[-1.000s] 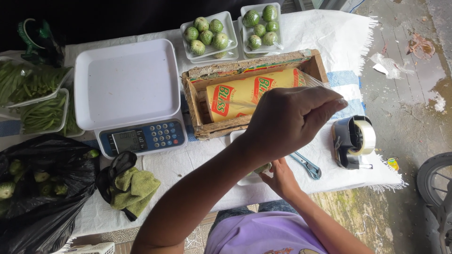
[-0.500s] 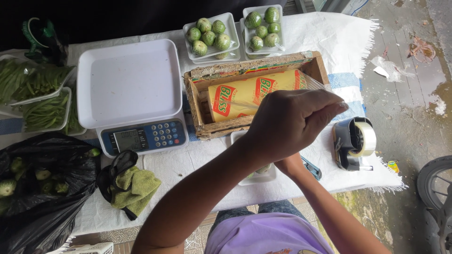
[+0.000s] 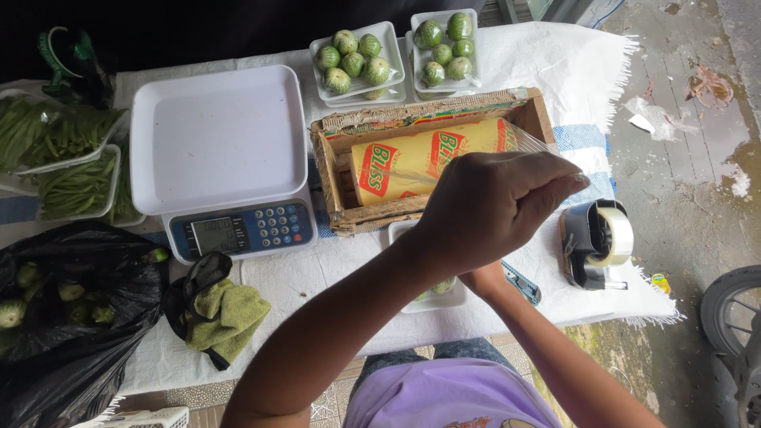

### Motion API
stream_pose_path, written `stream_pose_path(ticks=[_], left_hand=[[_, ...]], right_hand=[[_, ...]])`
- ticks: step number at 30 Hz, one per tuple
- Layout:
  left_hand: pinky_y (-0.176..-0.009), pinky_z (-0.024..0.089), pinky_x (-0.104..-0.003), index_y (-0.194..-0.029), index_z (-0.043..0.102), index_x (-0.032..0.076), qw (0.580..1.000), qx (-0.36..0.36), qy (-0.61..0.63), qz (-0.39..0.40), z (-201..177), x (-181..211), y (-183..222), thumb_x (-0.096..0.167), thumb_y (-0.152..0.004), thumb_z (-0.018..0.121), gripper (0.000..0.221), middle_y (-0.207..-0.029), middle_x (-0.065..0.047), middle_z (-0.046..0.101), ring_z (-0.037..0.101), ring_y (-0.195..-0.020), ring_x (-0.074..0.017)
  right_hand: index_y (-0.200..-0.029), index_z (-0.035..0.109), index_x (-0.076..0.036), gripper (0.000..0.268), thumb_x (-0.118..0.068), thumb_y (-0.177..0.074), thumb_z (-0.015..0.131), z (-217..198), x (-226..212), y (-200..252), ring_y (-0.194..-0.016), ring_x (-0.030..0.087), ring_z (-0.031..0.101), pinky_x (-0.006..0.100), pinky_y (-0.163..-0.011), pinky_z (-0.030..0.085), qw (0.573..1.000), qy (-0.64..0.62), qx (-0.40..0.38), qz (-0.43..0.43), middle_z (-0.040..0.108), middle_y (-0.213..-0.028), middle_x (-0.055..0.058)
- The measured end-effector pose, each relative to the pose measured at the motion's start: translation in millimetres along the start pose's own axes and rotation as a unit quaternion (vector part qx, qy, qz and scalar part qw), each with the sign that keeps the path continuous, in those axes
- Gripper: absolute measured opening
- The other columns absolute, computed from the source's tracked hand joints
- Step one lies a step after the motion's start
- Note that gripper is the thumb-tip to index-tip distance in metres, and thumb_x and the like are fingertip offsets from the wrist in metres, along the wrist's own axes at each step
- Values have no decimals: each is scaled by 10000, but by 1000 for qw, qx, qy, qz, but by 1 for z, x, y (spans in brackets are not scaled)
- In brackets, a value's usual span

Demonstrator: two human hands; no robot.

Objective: The person is preparing vegetable trays by placing small green vegetables into foam trays, wrapping them in plastic film, and taping them shut.

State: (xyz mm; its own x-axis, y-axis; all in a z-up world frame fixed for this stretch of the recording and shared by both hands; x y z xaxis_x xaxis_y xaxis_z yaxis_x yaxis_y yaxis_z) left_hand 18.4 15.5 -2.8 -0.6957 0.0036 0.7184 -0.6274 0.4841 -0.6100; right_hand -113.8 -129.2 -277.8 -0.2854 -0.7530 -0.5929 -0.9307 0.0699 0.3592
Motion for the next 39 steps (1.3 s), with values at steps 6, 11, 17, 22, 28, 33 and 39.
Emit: stream_pose_path(ticks=[6, 11, 17, 22, 28, 33, 39], left_hand=[[-718, 577, -346, -1039, 705, 146, 1000, -11, 11, -3, 2, 0, -4, 294, -1027, 570, 201, -945, -33, 798, 800, -830, -228], [-711, 582, -340, -1045, 707, 144, 1000, -10, 13, -7, 3, -1, -5, 289, -1023, 577, 196, -954, -34, 800, 806, -835, -229], [-709, 579, -335, -1049, 708, 145, 1000, -7, 11, -5, 1, -2, -7, 296, -1025, 574, 203, -933, -32, 801, 805, -828, -215], [-720, 584, -335, -1052, 708, 141, 1000, -5, 8, -8, 1, -2, -9, 299, -1023, 575, 209, -940, -33, 800, 807, -839, -218], [-686, 569, -334, -1054, 707, 156, 1000, -9, 10, -3, -2, -3, -11, 298, -1026, 578, 194, -916, -35, 800, 806, -817, -216], [-659, 568, -344, -1062, 710, 159, 1000, -16, 12, -6, 1, -2, -13, 315, -1026, 567, 215, -939, -35, 807, 810, -814, -225], [-667, 557, -323, -1052, 702, 145, 1000, -11, 7, 2, 2, -2, -15, 296, -1028, 577, 197, -880, -34, 794, 791, -771, -199]], right_hand=[[-1006, 594, -64, 229, -259, -897, 645, -3, 6, 5, -784, 283, 656, 406, -682, 535, 1000, 5, 3, 29, 694, -950, 141], [-992, 591, -64, 228, -274, -916, 634, -5, -5, -1, -767, 287, 664, 405, -668, 535, 999, 10, 5, 51, 705, -930, 139], [-975, 587, -63, 235, -292, -940, 621, -6, -12, -5, -745, 292, 674, 402, -651, 535, 997, 18, 0, 73, 718, -906, 138], [-961, 584, -63, 247, -308, -960, 611, -6, -10, -9, -728, 295, 682, 401, -636, 535, 995, 24, 2, 94, 729, -886, 137], [-980, 629, -72, 259, -328, -950, 602, 8, -11, -9, -757, 280, 700, 393, -671, 526, 991, 6, 8, 132, 750, -892, 107], [-766, 627, -87, 151, -175, -885, 600, 27, -11, -11, -634, 203, 575, 357, -628, 448, 984, -41, 45, 169, 680, -704, 43], [-827, 497, -94, 143, -166, -939, 550, 29, 3, -22, -629, 142, 361, 338, -565, 288, 968, -196, 73, 140, 477, -657, 32]])
Point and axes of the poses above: each hand's wrist, its own y-axis away from the middle knuckle, its own z-axis out of the palm, x = y × z, the point moved 1 cm from there along -y, towards the middle knuckle
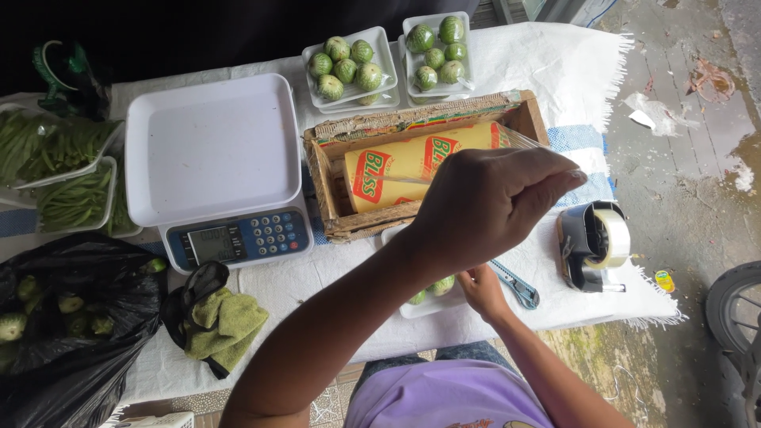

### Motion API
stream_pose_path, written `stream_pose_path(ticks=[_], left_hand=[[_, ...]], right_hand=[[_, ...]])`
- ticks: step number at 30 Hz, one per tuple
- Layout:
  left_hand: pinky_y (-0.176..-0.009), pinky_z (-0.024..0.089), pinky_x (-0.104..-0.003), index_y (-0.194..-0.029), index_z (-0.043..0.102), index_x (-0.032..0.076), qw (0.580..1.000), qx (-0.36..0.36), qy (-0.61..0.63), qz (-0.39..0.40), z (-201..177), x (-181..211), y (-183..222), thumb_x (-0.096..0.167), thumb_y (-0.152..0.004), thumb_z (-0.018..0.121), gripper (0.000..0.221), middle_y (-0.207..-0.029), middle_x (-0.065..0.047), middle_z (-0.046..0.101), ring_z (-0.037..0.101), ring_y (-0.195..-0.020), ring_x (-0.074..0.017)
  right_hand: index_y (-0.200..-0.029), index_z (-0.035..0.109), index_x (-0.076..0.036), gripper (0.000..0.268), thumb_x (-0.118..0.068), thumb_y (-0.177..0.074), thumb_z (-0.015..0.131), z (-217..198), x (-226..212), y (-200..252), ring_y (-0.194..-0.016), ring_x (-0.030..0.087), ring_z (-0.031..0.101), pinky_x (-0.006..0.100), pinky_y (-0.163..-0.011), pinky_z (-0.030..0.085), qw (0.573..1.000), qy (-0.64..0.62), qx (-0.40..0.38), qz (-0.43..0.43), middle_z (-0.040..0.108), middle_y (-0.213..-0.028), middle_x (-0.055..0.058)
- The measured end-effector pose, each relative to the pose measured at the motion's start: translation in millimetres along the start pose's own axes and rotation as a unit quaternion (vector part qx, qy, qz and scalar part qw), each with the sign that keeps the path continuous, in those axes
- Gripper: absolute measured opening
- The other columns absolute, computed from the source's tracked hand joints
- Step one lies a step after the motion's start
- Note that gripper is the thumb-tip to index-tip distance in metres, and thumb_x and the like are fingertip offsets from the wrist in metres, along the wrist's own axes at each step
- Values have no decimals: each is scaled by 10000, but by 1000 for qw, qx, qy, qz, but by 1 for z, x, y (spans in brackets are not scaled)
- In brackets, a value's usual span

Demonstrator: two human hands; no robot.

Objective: The person is preparing vegetable trays by placing small green vegetables into foam trays, wrapping them in plastic film, and taping them shut.

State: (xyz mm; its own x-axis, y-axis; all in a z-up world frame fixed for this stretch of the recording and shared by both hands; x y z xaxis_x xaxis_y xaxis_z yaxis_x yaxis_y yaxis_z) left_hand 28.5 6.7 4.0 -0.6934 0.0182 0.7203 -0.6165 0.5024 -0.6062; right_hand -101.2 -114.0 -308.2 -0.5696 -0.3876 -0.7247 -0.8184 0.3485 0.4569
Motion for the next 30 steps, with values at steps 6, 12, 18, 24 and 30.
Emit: stream_pose_path(ticks=[6, 12, 18, 24, 30], left_hand=[[-671, 558, -328, -1052, 698, 146, 1000, 0, 0, -3, -1, 1, 0, 295, -1031, 576, 194, -909, -39, 796, 793, -780, -207], [-645, 520, -339, -1023, 698, 139, 1000, -13, 1, -12, -6, 6, -2, 296, -1029, 552, 214, -826, -43, 769, 755, -712, -215], [-617, 466, -307, -948, 691, 133, 1000, -26, 10, -10, -19, 19, -13, 286, -1027, 531, 235, -667, 26, 650, 583, -602, -124], [-623, 479, -283, -919, 727, 129, 999, -47, 12, -14, -26, 37, -22, 258, -996, 581, 210, -649, 26, 670, 593, -576, -91], [-588, 419, -337, -884, 696, 114, 998, -43, -27, 47, -33, 66, -32, 242, -1002, 564, 218, -606, -47, 610, 487, -558, -187]], right_hand=[[-1064, 682, 46, 222, -26, -928, 522, -10, -14, 13, -643, 267, 648, 485, -474, 641, 956, -269, -66, 95, 660, -838, 146], [-1301, 687, -71, 364, -47, -971, 536, -41, -33, 49, -642, 274, 646, 490, -496, 659, 956, -275, -75, 69, 665, -852, 180], [-1438, 584, -20, 488, -65, -952, 582, -75, -28, 66, -662, 364, 669, 515, -430, 618, 928, -359, -66, 82, 679, -991, 229], [-1405, 594, 5, 457, -22, -951, 554, -91, -73, 56, -665, 342, 688, 492, -421, 614, 913, -405, -49, 19, 718, -987, 236], [-1018, 680, 118, 199, 23, -953, 518, -77, -85, 12, -912, 398, 707, 493, -570, 657, 912, -407, -48, -12, 697, -987, 242]])
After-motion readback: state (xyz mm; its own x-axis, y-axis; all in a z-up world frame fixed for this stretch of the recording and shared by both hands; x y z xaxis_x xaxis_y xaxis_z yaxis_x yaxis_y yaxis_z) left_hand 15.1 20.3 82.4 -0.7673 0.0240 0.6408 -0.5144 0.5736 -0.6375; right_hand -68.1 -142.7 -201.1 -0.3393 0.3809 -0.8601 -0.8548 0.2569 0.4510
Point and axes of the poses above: each hand's wrist, its own y-axis away from the middle knuckle, its own z-axis out of the palm, x = y × z, the point moved 1 cm from there along -y, towards the middle knuckle
